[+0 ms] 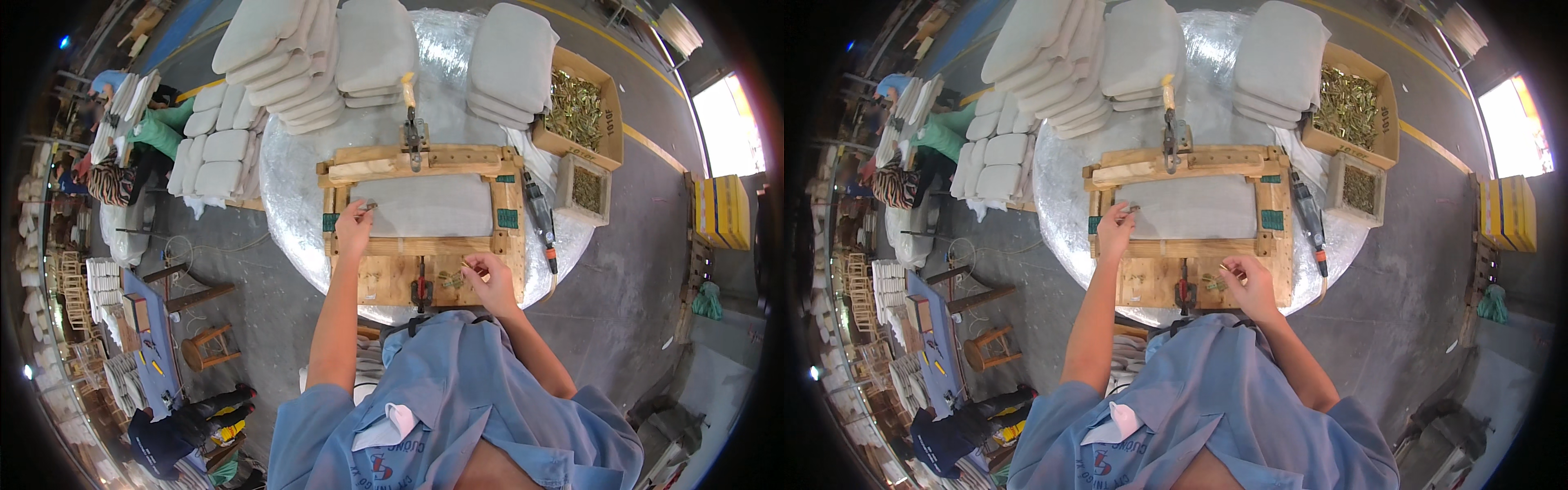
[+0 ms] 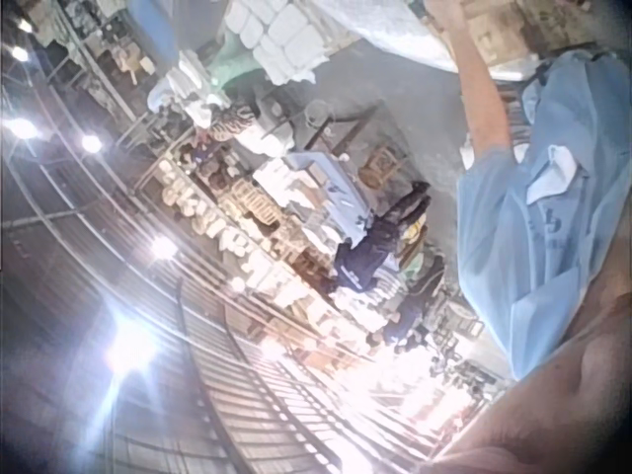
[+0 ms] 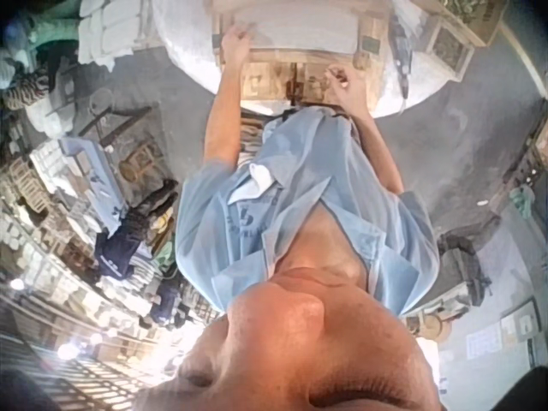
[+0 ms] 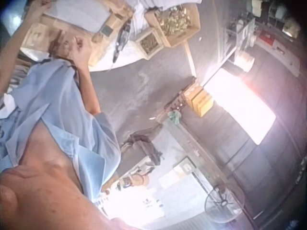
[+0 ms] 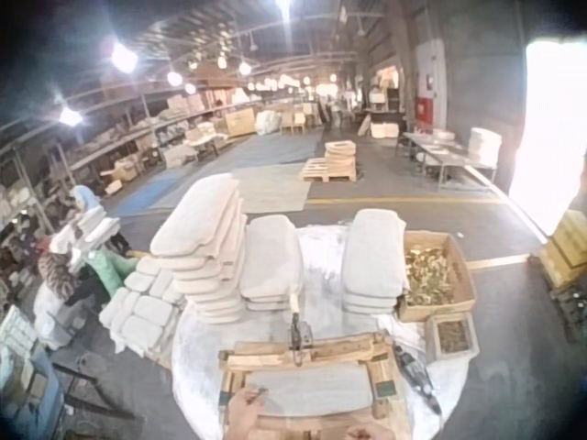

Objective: The person assembles a wooden frame with a gray cushion using a pneumatic drill and a clamp. They position the cushion, secure it with the clamp, and drive fasteners into the frame at multiple points. The finished unit is removed and placed on a stack, then a new cushion is loaded to repeat the process.

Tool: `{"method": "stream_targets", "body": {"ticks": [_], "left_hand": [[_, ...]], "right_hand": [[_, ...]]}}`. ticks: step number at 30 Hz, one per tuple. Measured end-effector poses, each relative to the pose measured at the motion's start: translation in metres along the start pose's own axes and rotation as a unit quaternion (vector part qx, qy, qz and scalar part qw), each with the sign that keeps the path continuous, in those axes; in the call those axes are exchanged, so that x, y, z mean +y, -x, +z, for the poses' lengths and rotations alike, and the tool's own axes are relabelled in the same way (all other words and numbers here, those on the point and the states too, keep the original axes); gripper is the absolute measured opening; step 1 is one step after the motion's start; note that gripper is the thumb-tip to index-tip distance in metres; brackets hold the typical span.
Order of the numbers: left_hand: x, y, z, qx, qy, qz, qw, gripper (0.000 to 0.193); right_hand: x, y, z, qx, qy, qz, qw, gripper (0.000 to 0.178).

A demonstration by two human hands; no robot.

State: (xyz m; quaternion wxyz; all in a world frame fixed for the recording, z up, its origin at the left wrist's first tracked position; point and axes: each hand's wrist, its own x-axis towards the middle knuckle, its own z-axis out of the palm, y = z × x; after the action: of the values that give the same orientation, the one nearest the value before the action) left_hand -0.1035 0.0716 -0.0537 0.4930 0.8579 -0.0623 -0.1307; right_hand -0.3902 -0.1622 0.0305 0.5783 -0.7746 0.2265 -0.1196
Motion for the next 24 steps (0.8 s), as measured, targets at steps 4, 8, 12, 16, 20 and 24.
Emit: {"method": "stream_targets", "body": {"ticks": [4, 8, 12, 16, 20, 24], "left_hand": [[0.015, -0.011, 0.000, 0.022, -0.198, 0.053, 0.979, 0.019], [0.021, -0.024, -0.008, 0.088, -0.269, 0.022, 0.959, 0.016], [0.015, -0.041, -0.012, 0.085, -0.330, -0.006, 0.940, 0.017], [0.014, -0.050, -0.004, 0.101, -0.337, 0.003, 0.936, 0.018], [0.007, -0.055, 0.000, 0.103, -0.339, 0.016, 0.935, 0.018], [-0.018, -0.061, -0.005, 0.107, -0.268, 0.045, 0.956, 0.018]], "right_hand": [[0.003, 0.000, -0.001, 0.001, -0.015, 0.018, 1.000, 0.021], [0.001, 0.001, -0.004, 0.005, -0.026, 0.024, 0.999, 0.020], [0.010, 0.005, -0.005, 0.018, -0.029, 0.041, 0.999, 0.019], [0.030, 0.007, -0.003, 0.045, -0.094, 0.103, 0.989, 0.019], [0.043, -0.003, -0.007, 0.050, -0.110, 0.119, 0.986, 0.022], [0.040, -0.028, -0.006, 0.050, -0.133, 0.152, 0.978, 0.025]]}}
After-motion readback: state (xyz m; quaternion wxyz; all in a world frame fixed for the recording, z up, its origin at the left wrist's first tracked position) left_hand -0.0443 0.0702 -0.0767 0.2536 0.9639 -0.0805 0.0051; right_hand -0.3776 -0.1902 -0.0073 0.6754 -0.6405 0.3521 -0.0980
